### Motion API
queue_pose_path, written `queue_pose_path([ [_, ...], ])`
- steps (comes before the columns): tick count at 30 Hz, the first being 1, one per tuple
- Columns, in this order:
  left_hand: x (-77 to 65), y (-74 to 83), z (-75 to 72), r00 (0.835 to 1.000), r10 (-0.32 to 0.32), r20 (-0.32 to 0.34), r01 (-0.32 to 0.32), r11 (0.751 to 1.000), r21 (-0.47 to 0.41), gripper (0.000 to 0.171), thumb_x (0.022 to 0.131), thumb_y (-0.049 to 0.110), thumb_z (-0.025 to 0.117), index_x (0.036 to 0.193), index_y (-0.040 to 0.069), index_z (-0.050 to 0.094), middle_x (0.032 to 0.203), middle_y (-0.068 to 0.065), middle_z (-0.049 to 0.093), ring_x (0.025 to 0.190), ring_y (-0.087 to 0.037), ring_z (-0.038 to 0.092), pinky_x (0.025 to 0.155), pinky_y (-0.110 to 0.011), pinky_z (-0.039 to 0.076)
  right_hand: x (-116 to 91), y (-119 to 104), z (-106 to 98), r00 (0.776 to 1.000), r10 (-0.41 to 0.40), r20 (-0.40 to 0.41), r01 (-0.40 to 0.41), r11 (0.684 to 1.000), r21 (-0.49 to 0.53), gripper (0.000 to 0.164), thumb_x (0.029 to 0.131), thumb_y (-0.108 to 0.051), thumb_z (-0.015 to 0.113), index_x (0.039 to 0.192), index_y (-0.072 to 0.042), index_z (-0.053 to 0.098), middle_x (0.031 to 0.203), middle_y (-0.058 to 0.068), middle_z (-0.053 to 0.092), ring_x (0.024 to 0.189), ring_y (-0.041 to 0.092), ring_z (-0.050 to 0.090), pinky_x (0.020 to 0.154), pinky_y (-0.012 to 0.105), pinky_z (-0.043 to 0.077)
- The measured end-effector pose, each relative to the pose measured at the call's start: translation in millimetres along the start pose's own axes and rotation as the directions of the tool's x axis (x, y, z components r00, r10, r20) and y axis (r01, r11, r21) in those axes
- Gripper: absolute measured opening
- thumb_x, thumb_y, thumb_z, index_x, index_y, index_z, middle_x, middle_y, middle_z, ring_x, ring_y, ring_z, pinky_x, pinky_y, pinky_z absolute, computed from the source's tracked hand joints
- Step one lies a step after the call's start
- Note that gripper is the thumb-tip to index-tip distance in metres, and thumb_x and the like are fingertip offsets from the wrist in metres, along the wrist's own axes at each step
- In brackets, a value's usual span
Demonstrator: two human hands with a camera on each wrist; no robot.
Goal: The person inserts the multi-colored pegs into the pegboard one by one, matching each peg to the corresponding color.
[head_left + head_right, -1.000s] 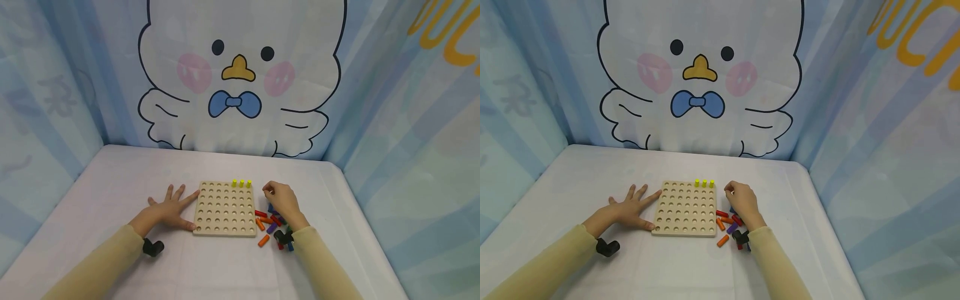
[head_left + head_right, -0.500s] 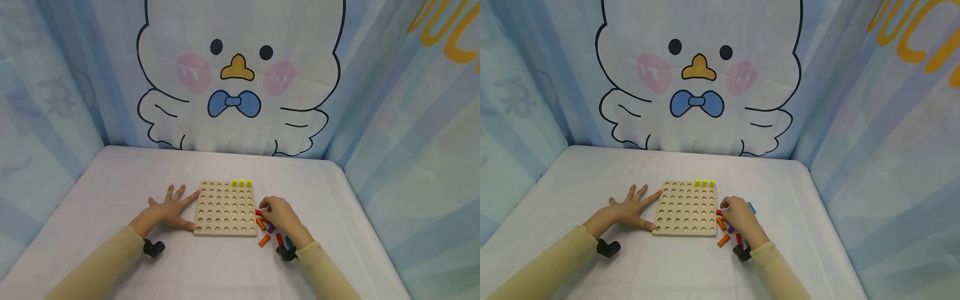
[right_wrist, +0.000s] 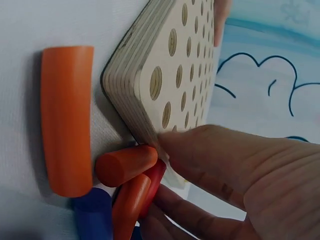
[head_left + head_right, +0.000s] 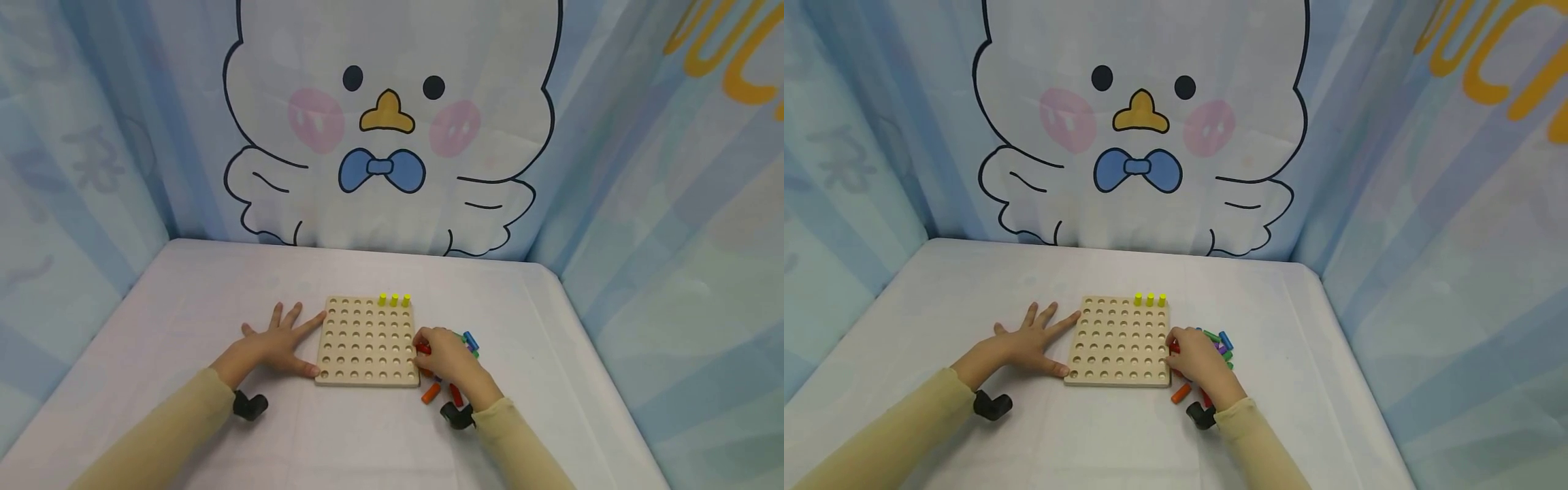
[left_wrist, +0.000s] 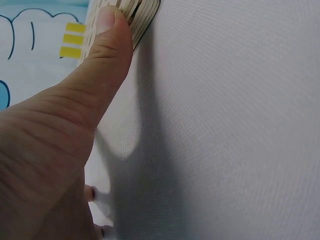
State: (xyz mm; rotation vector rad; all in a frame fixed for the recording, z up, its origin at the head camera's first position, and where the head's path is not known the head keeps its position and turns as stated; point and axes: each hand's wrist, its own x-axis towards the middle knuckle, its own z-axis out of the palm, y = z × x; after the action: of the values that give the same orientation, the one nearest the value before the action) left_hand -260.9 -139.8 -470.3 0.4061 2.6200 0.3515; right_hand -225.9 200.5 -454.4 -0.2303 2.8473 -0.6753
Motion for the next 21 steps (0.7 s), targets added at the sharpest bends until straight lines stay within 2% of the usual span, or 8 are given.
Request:
queue_pose_path([
  [4,-2.2,0.6,-0.6,1.0,0.007,-0.009,-0.007,1.0,0.002,0.124,0.07,0.082,0.073,0.167,0.034,0.013,0.172,-0.024,-0.006,0.152,-0.058,-0.018,0.091,-0.097,-0.005,0.7,0.6,0.0,1.0,0.03,0.009,-0.03,0.999,0.014,0.022,0.092,-0.009,0.076,0.113,-0.01,0.069,0.093,0.004,0.065,0.079,0.019,0.057,0.066,0.03,0.052],
  [9,-2.3,0.2,-0.4,1.0,0.011,-0.013,-0.011,1.0,0.001,0.124,0.07,0.082,0.073,0.167,0.034,0.013,0.172,-0.024,-0.006,0.152,-0.059,-0.018,0.091,-0.097,-0.005,2.1,1.3,0.1,0.998,0.058,0.01,-0.059,0.996,0.062,0.023,0.09,-0.004,0.076,0.111,-0.009,0.066,0.099,0.008,0.07,0.076,0.019,0.059,0.064,0.029,0.055],
  [17,-0.4,-1.3,1.4,1.0,0.011,-0.011,-0.011,1.0,0.0,0.124,0.07,0.083,0.072,0.167,0.035,0.013,0.172,-0.023,-0.007,0.152,-0.058,-0.019,0.092,-0.097,-0.006,3.5,5.1,5.5,0.999,0.043,-0.003,-0.043,0.999,0.0,0.024,0.087,0.003,0.074,0.105,-0.011,0.067,0.095,0.005,0.066,0.082,0.019,0.057,0.072,0.033,0.053],
  [21,-0.4,-0.6,1.1,1.0,0.005,-0.009,-0.005,1.0,0.004,0.124,0.07,0.083,0.072,0.167,0.034,0.013,0.172,-0.023,-0.006,0.152,-0.058,-0.018,0.092,-0.096,-0.006,4.3,5.3,5.2,0.999,0.039,-0.008,-0.039,0.999,0.008,0.023,0.087,0.002,0.074,0.105,-0.011,0.067,0.093,0.004,0.065,0.08,0.019,0.057,0.071,0.033,0.053],
])
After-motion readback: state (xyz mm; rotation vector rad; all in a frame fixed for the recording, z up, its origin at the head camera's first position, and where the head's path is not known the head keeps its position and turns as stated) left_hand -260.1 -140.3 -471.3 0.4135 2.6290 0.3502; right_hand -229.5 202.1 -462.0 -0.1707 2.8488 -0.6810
